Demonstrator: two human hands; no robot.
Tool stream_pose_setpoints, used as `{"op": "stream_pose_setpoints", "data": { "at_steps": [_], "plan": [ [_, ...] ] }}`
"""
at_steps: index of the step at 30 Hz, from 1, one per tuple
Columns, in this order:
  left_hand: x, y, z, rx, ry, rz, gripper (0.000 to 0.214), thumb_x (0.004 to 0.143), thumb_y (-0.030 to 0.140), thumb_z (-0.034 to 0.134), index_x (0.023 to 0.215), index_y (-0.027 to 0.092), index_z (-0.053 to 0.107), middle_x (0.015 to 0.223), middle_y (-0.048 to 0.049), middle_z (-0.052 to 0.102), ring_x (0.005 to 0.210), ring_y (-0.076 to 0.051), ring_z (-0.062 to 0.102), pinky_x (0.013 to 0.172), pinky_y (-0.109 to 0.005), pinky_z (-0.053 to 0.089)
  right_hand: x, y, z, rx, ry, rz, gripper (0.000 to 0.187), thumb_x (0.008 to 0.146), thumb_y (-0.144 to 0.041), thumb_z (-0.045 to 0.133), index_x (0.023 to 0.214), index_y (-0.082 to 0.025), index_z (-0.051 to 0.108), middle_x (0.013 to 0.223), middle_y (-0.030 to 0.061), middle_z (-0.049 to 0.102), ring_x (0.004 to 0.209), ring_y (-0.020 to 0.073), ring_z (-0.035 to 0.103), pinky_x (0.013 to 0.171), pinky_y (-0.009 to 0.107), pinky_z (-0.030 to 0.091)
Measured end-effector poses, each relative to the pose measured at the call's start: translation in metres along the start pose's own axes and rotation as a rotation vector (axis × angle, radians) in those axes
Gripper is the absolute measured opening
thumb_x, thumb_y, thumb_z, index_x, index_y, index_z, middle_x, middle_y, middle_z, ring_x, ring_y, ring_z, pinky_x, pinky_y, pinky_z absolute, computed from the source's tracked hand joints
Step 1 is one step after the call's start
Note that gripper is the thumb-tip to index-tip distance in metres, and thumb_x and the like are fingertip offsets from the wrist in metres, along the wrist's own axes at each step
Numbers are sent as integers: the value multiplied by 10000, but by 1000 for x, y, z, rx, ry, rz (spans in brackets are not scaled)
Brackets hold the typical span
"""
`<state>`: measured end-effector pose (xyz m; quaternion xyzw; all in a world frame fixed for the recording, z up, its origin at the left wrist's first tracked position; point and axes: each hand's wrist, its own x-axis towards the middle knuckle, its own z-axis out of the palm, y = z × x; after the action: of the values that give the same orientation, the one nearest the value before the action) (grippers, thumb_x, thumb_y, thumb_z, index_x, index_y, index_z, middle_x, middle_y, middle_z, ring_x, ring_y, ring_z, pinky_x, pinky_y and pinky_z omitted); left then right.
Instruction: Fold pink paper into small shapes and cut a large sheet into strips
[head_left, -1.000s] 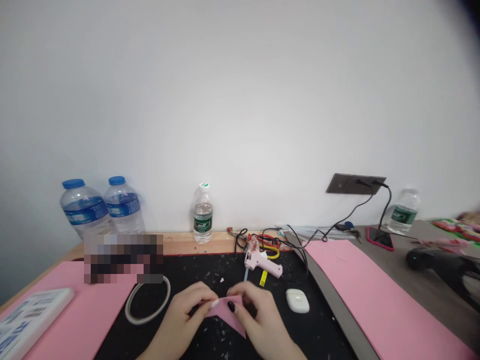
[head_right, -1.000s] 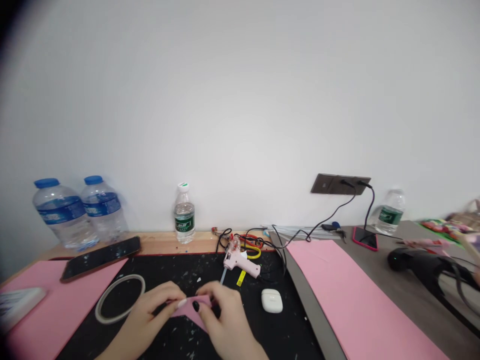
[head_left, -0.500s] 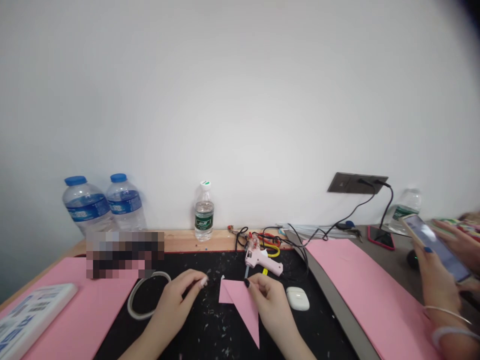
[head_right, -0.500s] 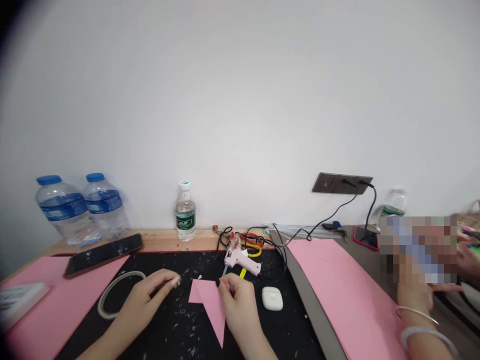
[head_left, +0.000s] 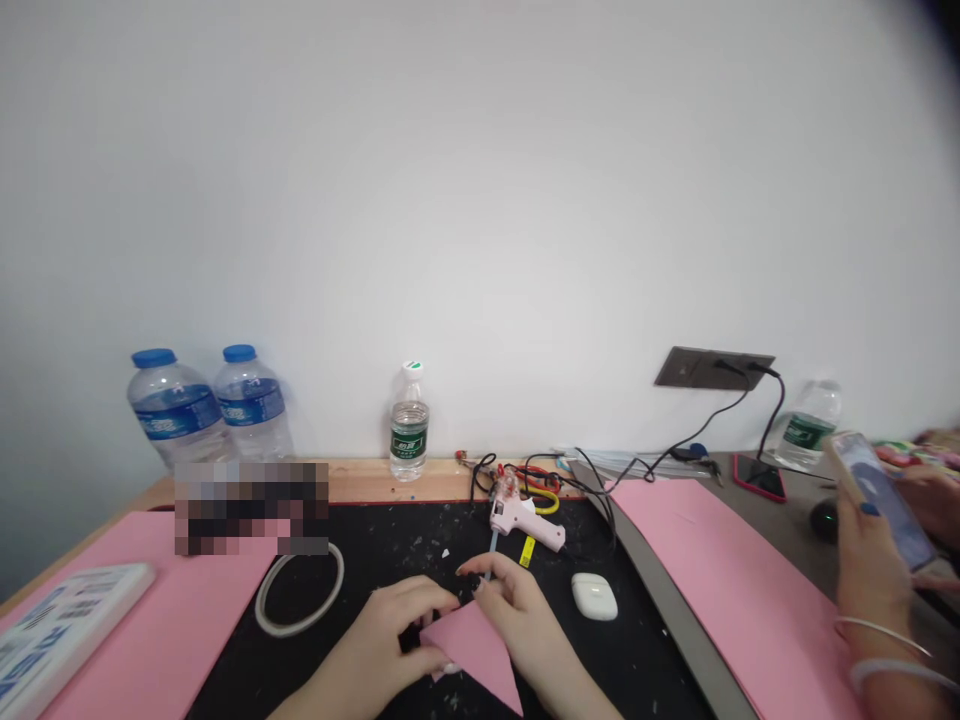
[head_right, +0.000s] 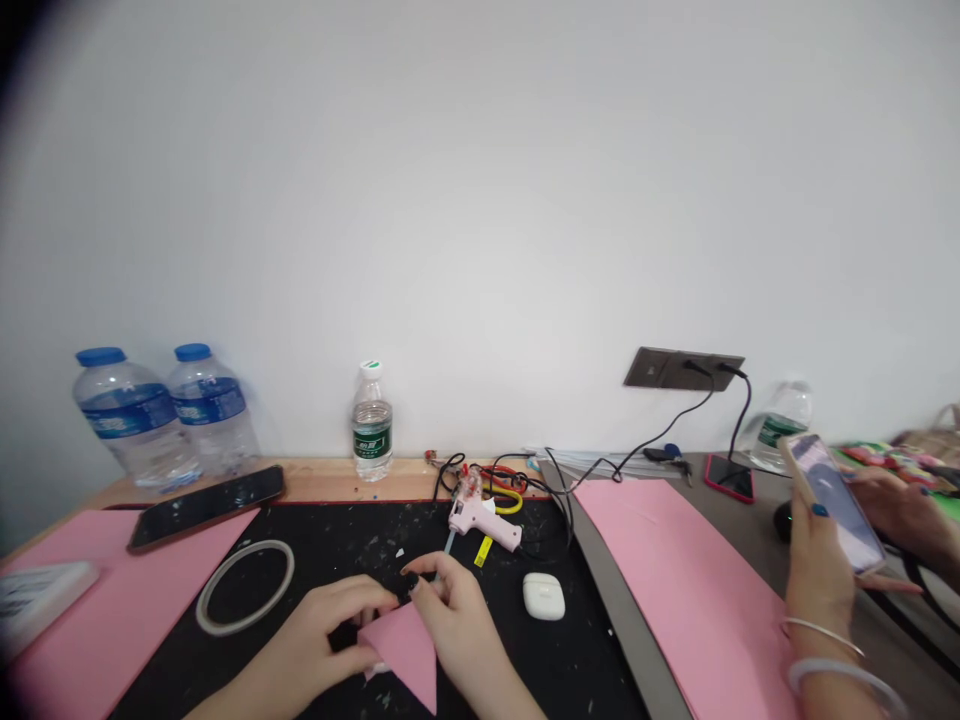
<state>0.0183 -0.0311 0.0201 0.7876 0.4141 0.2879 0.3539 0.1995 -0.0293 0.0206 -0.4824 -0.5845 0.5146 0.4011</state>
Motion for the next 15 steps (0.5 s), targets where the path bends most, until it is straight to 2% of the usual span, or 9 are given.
{"op": "stream_pose_setpoints", "data": {
  "at_steps": [2,4,6,7,10,15],
  "plan": [
    [2,-4,3,-71,22,-50,255,581,105,704,816,194,662,711,34,593,641,-120,516,606,-205,399,-3,-4,0,11,21,-56,287,839,-394,455,891,-155,605,684,4,532,585,109,457,533,207,358],
    [4,-9,5,-187,25,-100,247,578,110,701,814,172,663,676,36,579,607,-112,500,572,-201,389,-6,-4,2,47,9,-61,388,856,-489,384,926,-173,597,726,21,556,628,129,502,578,232,398],
    [5,-15,8,-313,27,-142,224,617,136,679,840,154,658,658,30,578,586,-109,497,551,-201,386,-5,1,4,155,-74,-9,504,822,-596,337,1010,-177,544,620,1,531,501,126,500,481,239,406],
    [6,-17,8,-367,29,-154,217,640,155,667,857,147,655,657,25,583,581,-110,500,546,-203,387,-4,5,5,213,-124,3,558,783,-642,358,1035,-170,516,562,-12,515,456,127,496,441,236,401],
    [6,-22,9,-458,33,-161,215,672,198,655,875,130,652,696,-4,611,592,-121,518,548,-214,396,2,17,7,305,-138,-12,573,717,-638,490,1039,-164,486,599,-8,539,468,118,528,428,217,418],
    [5,-21,7,-431,54,-158,220,671,243,671,852,118,665,709,-20,615,570,-123,516,527,-218,384,4,18,6,387,-176,-100,640,590,-596,654,1023,-161,471,643,-11,551,500,101,534,418,178,408]
  ]
}}
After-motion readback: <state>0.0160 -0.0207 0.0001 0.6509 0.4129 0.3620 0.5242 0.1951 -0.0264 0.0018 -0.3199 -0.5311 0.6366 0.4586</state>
